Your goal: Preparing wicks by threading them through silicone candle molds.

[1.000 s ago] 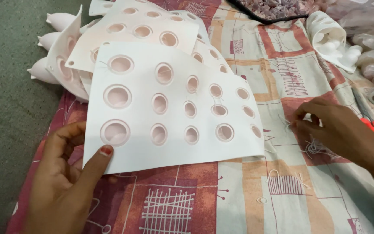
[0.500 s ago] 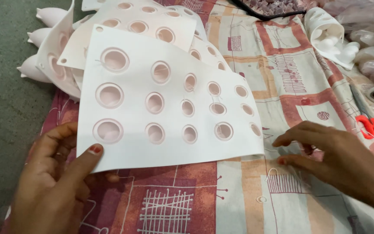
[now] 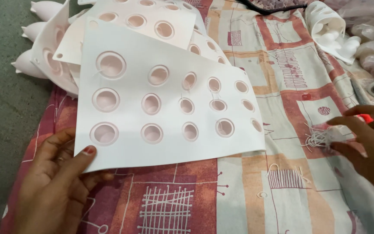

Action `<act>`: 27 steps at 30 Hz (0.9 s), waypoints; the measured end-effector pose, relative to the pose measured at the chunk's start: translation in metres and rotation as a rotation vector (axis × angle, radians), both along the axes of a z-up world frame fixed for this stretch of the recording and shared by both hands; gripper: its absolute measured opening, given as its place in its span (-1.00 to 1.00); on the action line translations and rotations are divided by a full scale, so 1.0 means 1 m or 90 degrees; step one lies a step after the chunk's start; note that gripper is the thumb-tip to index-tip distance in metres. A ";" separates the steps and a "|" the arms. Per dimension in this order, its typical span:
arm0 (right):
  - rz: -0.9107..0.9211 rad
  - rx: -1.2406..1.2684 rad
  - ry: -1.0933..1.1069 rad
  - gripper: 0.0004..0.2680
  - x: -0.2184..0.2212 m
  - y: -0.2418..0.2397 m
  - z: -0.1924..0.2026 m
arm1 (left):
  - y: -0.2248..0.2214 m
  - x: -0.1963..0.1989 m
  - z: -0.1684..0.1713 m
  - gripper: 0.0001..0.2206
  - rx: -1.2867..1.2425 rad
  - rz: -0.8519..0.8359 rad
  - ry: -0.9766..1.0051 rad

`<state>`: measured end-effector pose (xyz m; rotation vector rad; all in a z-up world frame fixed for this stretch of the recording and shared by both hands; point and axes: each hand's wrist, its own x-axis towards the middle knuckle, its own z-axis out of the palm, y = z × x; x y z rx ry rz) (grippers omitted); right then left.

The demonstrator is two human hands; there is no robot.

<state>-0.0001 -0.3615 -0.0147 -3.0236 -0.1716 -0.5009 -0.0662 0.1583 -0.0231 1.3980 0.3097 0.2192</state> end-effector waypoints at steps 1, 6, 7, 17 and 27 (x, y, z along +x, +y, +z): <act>0.065 -0.039 -0.080 -0.64 -0.006 0.009 0.006 | 0.000 0.000 0.000 -0.60 -0.004 0.001 -0.003; -0.071 0.000 0.230 -0.69 -0.029 0.085 0.042 | -0.006 -0.001 0.005 -0.62 0.012 0.017 -0.006; -0.125 0.031 0.294 -0.73 -0.031 0.093 0.046 | -0.007 -0.001 0.006 -0.63 0.020 0.030 0.009; 0.084 0.108 0.264 -0.87 -0.035 0.074 0.008 | -0.017 -0.010 -0.023 -0.62 0.031 0.055 -0.056; -0.071 0.090 0.100 -0.75 -0.022 0.090 0.039 | -0.029 -0.013 -0.010 -0.62 0.043 0.076 -0.006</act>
